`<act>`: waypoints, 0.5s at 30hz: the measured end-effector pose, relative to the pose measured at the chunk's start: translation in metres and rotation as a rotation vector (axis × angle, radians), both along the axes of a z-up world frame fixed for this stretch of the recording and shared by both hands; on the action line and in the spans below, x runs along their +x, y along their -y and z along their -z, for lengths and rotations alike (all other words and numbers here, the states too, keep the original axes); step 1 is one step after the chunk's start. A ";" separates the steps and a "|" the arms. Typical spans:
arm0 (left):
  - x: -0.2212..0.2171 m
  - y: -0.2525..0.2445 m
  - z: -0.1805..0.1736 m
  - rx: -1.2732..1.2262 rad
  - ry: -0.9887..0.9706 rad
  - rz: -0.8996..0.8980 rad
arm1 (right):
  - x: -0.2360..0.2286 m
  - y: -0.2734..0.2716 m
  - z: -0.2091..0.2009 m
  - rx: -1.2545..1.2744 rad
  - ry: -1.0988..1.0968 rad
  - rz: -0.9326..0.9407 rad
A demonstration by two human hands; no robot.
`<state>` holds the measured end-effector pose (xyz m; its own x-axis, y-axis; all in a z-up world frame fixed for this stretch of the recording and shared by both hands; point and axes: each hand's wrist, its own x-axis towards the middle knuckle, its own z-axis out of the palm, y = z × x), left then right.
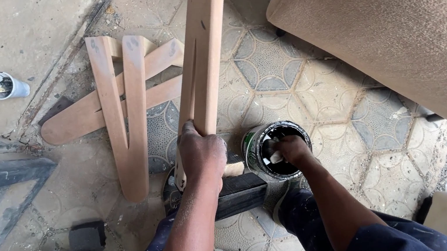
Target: Painting wooden furniture legs with black paint using a sponge applicator.
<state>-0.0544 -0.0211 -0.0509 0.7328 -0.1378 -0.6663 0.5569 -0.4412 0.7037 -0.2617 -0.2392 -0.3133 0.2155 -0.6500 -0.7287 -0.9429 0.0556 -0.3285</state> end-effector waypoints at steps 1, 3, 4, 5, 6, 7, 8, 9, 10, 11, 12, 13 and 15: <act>0.000 -0.001 0.000 0.004 0.010 -0.006 | 0.012 -0.008 -0.017 -0.046 -0.163 -0.361; 0.000 -0.005 0.001 0.006 0.019 -0.008 | 0.017 -0.015 -0.029 -0.093 -0.329 -0.717; 0.000 -0.007 0.002 0.019 0.019 -0.008 | 0.010 -0.013 -0.025 0.034 -0.163 -0.293; 0.000 -0.009 0.002 0.033 0.020 -0.006 | 0.004 -0.012 -0.020 0.155 0.007 0.133; 0.000 -0.011 0.003 0.031 0.021 -0.001 | 0.001 -0.016 -0.029 0.154 0.008 0.138; 0.000 -0.012 0.003 0.042 0.025 0.000 | -0.001 -0.020 -0.039 0.227 0.110 0.379; 0.001 -0.014 0.004 0.052 0.029 0.002 | -0.004 -0.024 -0.048 0.299 0.213 0.620; 0.001 -0.014 0.001 0.050 0.028 0.007 | -0.001 -0.030 -0.062 0.296 0.215 0.625; 0.000 -0.015 -0.002 0.039 0.021 -0.008 | 0.001 -0.036 -0.076 0.292 0.265 0.687; 0.000 -0.015 -0.005 0.029 0.014 -0.023 | 0.004 -0.042 -0.090 0.288 0.315 0.749; -0.001 -0.016 0.000 0.027 0.014 -0.019 | -0.006 -0.038 -0.068 0.286 0.317 0.754; -0.001 -0.015 0.005 0.026 0.015 -0.022 | -0.013 -0.033 -0.045 0.197 0.307 0.625; -0.001 -0.013 0.009 0.024 0.019 -0.026 | -0.015 -0.035 -0.031 0.108 0.297 0.497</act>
